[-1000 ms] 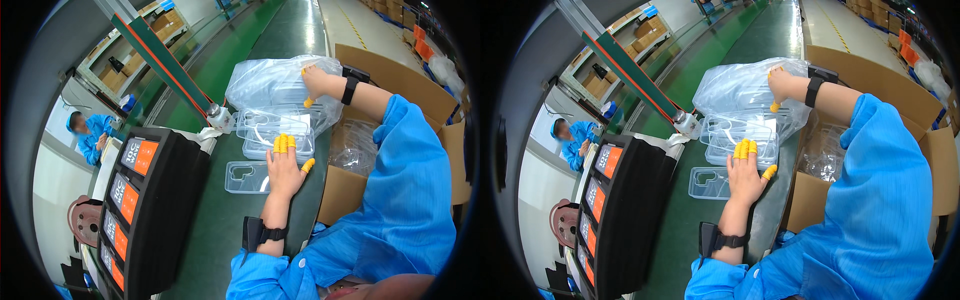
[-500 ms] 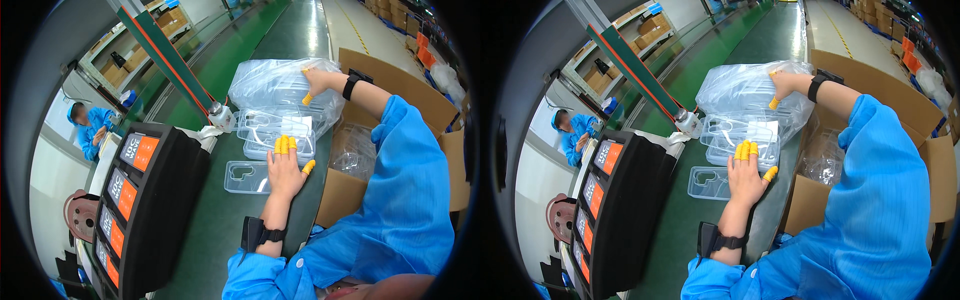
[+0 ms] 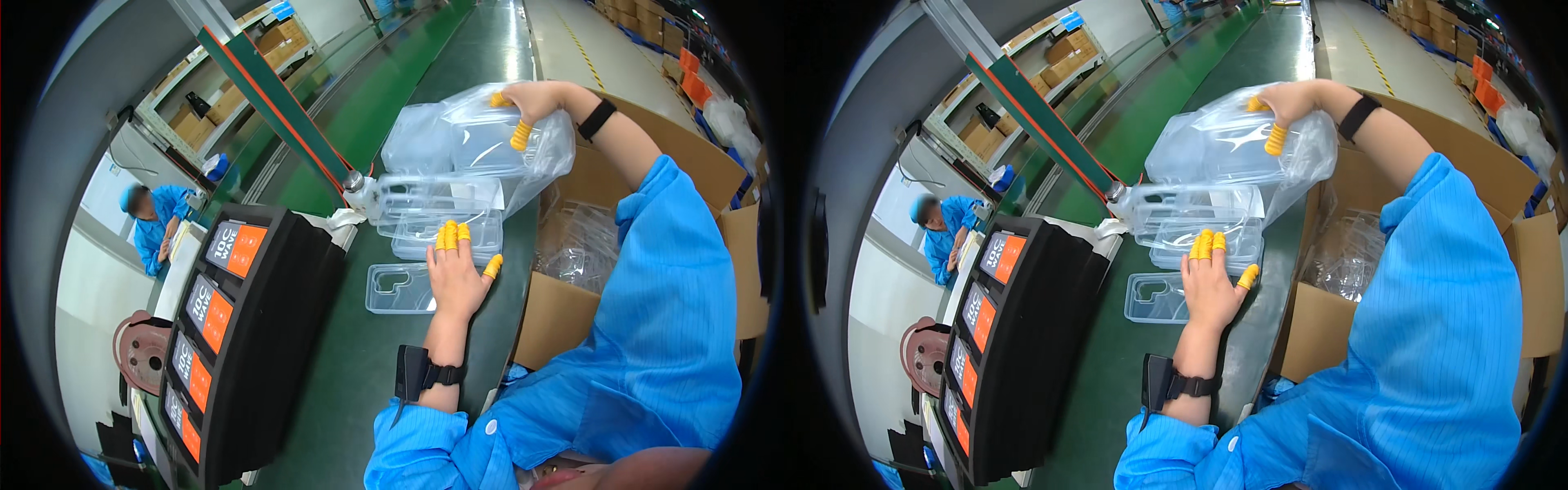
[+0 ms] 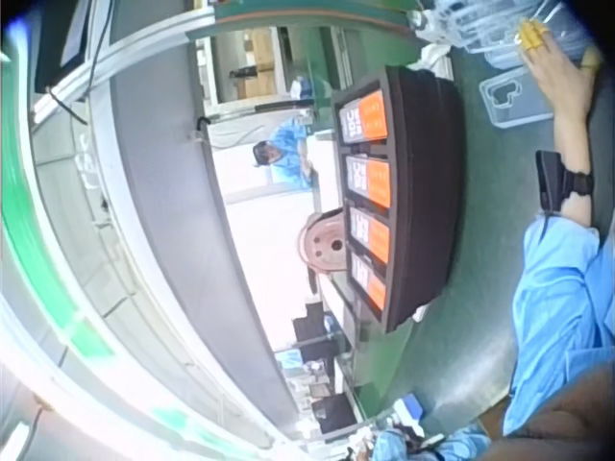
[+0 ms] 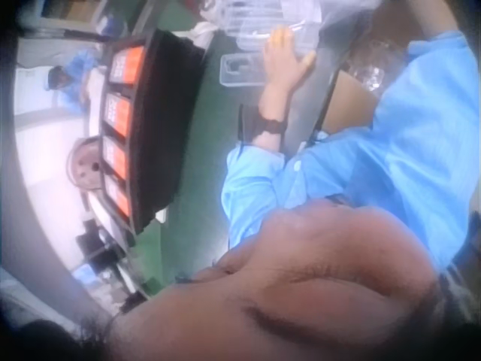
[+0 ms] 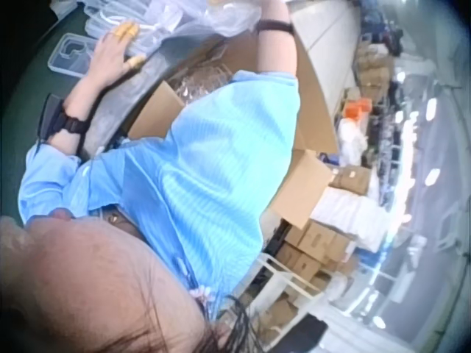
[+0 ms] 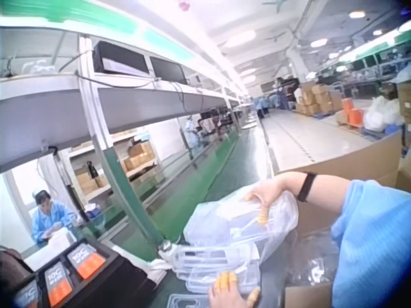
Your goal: The recorder is packing mobile phones and clear plastic cases into bags and boxes at a factory workstation.
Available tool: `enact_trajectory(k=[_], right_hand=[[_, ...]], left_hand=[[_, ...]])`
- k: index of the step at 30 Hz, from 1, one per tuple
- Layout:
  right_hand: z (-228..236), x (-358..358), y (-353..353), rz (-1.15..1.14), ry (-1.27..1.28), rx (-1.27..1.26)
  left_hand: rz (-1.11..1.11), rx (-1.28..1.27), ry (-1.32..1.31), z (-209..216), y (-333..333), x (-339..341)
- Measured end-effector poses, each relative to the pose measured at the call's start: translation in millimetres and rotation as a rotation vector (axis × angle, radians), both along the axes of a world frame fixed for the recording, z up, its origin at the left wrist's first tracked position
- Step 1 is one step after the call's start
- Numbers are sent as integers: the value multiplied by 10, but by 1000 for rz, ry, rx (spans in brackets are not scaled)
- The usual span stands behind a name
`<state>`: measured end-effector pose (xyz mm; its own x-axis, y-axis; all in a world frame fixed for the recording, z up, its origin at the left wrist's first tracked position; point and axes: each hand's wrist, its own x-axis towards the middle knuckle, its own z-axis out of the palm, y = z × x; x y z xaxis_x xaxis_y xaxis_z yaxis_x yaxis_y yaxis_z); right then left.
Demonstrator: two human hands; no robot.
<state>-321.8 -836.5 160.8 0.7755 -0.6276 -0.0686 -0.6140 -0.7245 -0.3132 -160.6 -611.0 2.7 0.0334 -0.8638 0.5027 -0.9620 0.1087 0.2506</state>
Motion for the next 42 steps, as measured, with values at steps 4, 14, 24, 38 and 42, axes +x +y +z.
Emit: enact_trajectory(k=[4,14,24,38,42], right_hand=[[40,126,74,157,59,-137],[-164,-119,-58,254,-521,734],[-197,-151,-175,175,-1454,546],[903,96,1255,907,-327,-544],[747,438,1709,987,-17,-705]], left_hand=[[-16,-6,5,-10,10,7],[-19,-21,-5,-10,20,48],[-14,-17,-10,0,-5,28],[-33,-214,672,245,181,265],[-144,-247,1653,374,527,595]])
